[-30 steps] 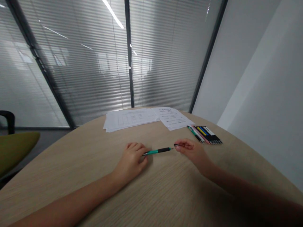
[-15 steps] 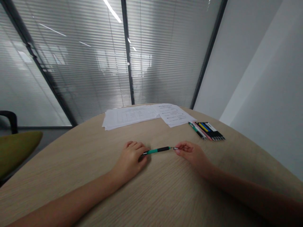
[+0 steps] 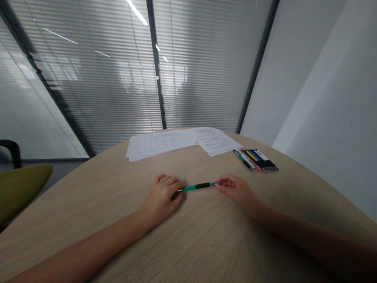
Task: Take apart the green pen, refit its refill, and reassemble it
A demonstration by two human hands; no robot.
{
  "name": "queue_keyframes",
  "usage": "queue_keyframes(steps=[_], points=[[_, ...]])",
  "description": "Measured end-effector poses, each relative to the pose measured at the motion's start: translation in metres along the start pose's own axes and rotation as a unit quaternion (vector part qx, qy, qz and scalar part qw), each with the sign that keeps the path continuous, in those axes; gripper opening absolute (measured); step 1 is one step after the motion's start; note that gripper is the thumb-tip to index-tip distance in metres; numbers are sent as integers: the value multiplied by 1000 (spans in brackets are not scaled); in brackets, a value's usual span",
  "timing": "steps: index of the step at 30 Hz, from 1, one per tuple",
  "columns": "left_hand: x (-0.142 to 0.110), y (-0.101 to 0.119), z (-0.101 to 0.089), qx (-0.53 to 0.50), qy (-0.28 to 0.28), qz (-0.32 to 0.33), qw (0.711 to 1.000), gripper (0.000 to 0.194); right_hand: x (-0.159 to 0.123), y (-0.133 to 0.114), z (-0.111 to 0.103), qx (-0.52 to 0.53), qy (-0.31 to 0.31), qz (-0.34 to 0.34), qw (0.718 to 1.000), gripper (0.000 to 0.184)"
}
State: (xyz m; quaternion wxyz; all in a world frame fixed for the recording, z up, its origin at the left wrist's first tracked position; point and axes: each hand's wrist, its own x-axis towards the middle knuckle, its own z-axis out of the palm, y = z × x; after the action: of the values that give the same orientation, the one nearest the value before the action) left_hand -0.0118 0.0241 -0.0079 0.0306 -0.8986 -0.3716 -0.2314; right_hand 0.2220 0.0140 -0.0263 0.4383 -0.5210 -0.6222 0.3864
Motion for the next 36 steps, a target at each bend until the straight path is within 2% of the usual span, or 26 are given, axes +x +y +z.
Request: queue_keyframes(steps=[10, 15, 26, 30, 36], points=[[0, 0, 0, -16, -12, 36, 999, 18, -2, 0, 2, 1, -24, 7, 1000, 9], [-1, -1, 1, -25, 2, 66, 998, 19, -2, -4, 1, 1, -19, 29, 999, 9], [-3, -4, 1, -36, 46, 110, 992, 20, 0, 2, -1, -14, -38, 9, 999, 15], [-3, -3, 0, -43, 60, 122, 990, 19, -2, -1, -2, -63, -37, -12, 997, 23], [-4, 0, -2, -52, 58, 144, 987, 20, -4, 1, -2, -91, -35, 6, 995, 34]])
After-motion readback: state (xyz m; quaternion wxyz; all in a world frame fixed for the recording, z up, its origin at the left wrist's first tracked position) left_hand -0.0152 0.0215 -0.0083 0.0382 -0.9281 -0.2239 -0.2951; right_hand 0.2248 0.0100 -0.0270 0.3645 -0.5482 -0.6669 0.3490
